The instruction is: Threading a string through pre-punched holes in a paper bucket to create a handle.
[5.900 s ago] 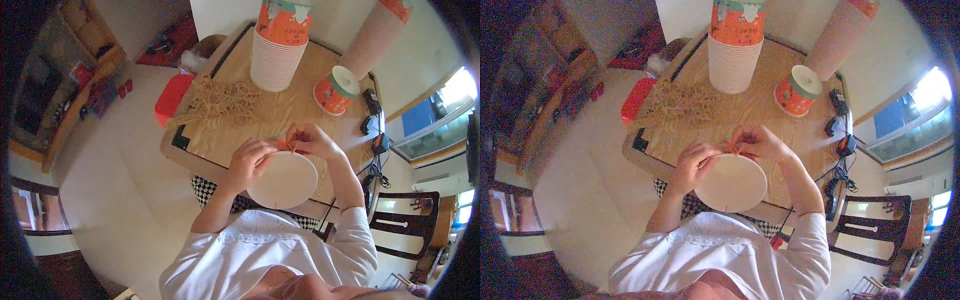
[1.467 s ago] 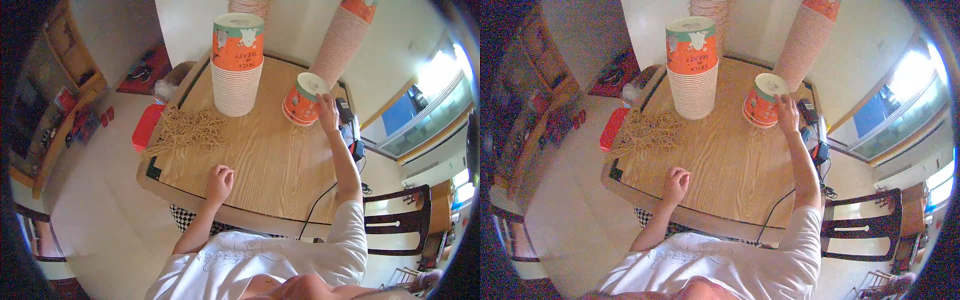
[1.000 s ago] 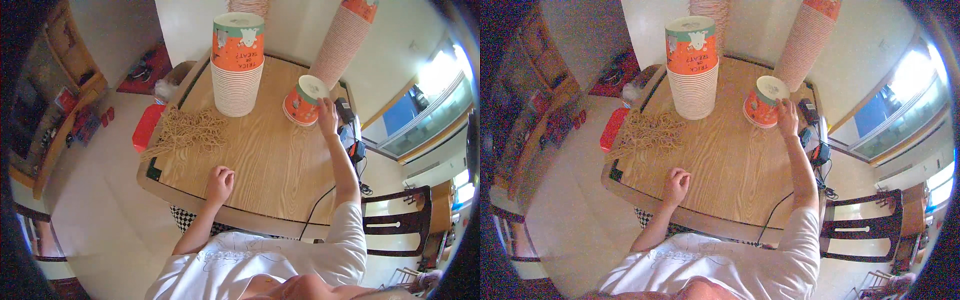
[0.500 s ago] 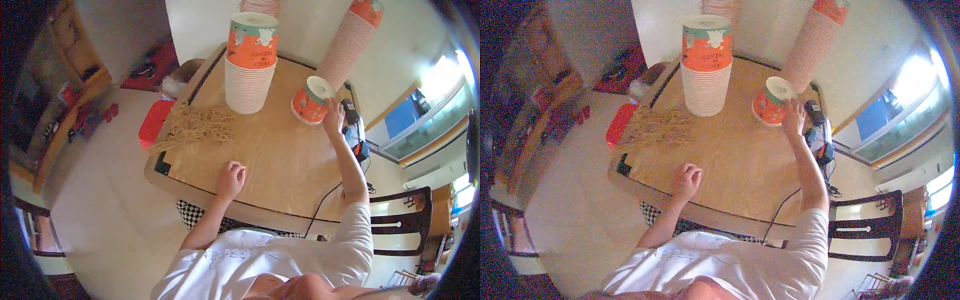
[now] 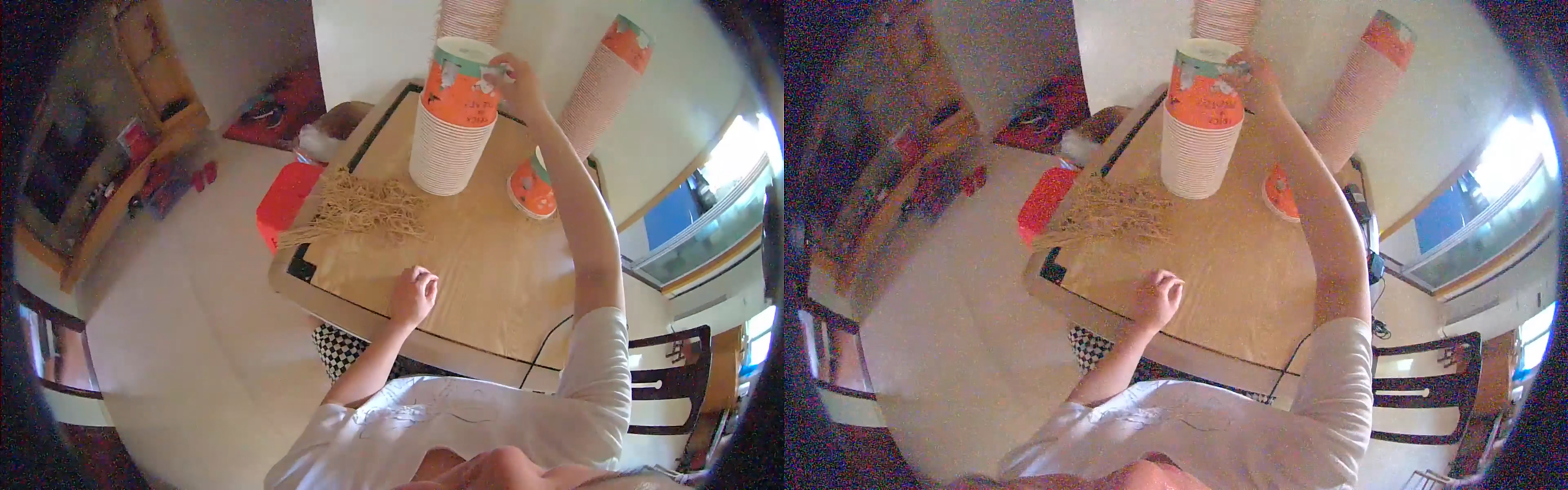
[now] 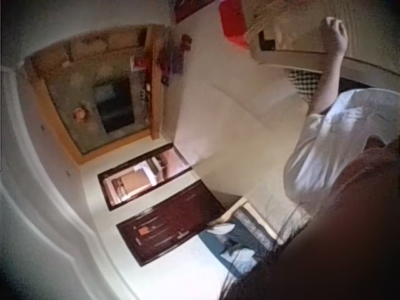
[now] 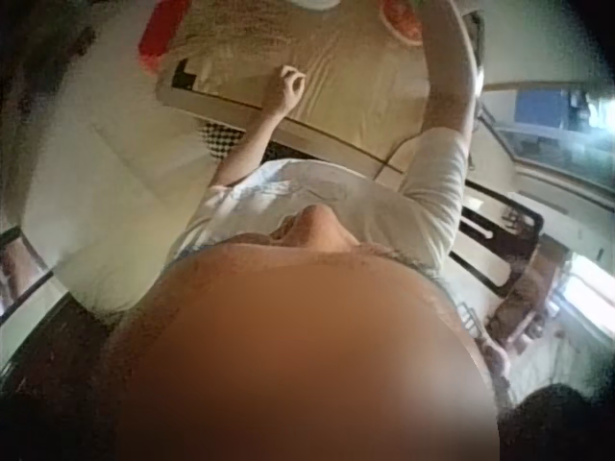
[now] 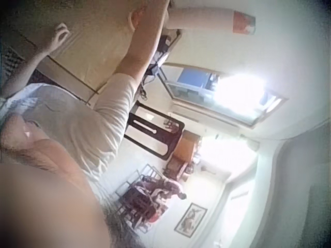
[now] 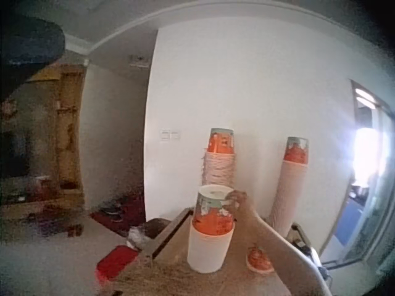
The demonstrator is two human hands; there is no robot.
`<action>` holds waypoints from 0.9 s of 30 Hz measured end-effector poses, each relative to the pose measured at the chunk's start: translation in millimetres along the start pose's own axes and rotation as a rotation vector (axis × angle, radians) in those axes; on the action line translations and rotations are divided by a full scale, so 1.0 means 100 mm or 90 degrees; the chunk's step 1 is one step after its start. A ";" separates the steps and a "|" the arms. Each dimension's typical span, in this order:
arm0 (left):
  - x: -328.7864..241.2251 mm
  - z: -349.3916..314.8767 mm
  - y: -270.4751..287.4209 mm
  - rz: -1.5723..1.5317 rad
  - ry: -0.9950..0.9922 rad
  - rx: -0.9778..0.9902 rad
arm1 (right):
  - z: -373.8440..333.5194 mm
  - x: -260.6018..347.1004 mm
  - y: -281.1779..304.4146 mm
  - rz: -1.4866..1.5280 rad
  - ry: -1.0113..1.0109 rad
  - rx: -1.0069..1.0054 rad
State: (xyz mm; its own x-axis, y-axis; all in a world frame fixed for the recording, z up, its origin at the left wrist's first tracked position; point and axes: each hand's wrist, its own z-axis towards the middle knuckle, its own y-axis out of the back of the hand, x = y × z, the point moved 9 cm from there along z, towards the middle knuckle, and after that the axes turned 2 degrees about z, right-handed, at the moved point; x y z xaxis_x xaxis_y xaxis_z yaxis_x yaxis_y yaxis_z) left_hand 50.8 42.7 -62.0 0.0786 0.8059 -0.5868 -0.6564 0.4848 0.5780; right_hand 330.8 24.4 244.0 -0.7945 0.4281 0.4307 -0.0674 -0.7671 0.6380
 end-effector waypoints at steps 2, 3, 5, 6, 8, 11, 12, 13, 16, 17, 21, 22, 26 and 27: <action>0.06 -0.03 -0.09 -0.038 0.011 -0.004 | 0.18 -0.16 -0.01 0.028 -0.012 0.028; 0.05 -0.01 -0.11 -0.040 0.011 0.006 | 0.25 -0.30 -0.03 0.055 -0.032 0.057; 0.03 0.00 -0.09 -0.037 0.020 0.008 | 0.29 -0.25 -0.03 0.060 0.047 0.049; 0.05 -0.01 -0.08 -0.032 0.028 0.012 | 0.29 -0.11 -0.03 0.069 0.124 0.039; 0.06 -0.01 -0.06 -0.034 0.036 0.017 | 0.39 -0.09 -0.01 0.065 0.091 0.074; 0.06 0.00 -0.03 -0.035 0.036 0.013 | 0.42 -0.02 -0.01 0.044 0.084 0.065; 0.05 0.00 -0.02 -0.033 0.032 0.003 | 0.41 0.03 0.04 0.029 0.110 0.024; 0.05 0.00 -0.02 -0.033 0.034 0.002 | 0.43 0.04 0.04 0.029 0.112 0.026; 0.07 -0.01 -0.07 -0.041 0.021 0.003 | 0.45 -0.04 0.02 -0.003 0.052 0.047; 0.10 -0.03 -0.10 -0.037 0.029 0.011 | 0.44 -0.02 0.05 -0.061 0.066 0.011; 0.13 -0.05 -0.12 -0.047 0.035 0.008 | 0.47 0.08 0.14 -0.054 0.104 -0.027; 0.13 -0.06 -0.13 -0.047 0.035 0.009 | 0.48 0.08 0.15 -0.054 0.103 -0.027; 0.06 0.00 -0.18 -0.055 0.026 0.022 | 0.62 0.14 0.57 -0.007 0.212 -0.139; 0.14 -0.06 -0.13 -0.043 0.048 0.017 | 0.58 0.41 0.52 -0.071 0.163 -0.137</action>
State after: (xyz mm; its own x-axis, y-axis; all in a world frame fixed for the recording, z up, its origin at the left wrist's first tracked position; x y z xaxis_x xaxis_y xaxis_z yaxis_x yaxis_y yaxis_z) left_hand 56.1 45.8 -81.0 0.0641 0.7442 -0.6649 -0.6307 0.5466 0.5509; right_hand 329.9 29.9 332.3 -0.8988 0.4020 0.1750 -0.2658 -0.8170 0.5118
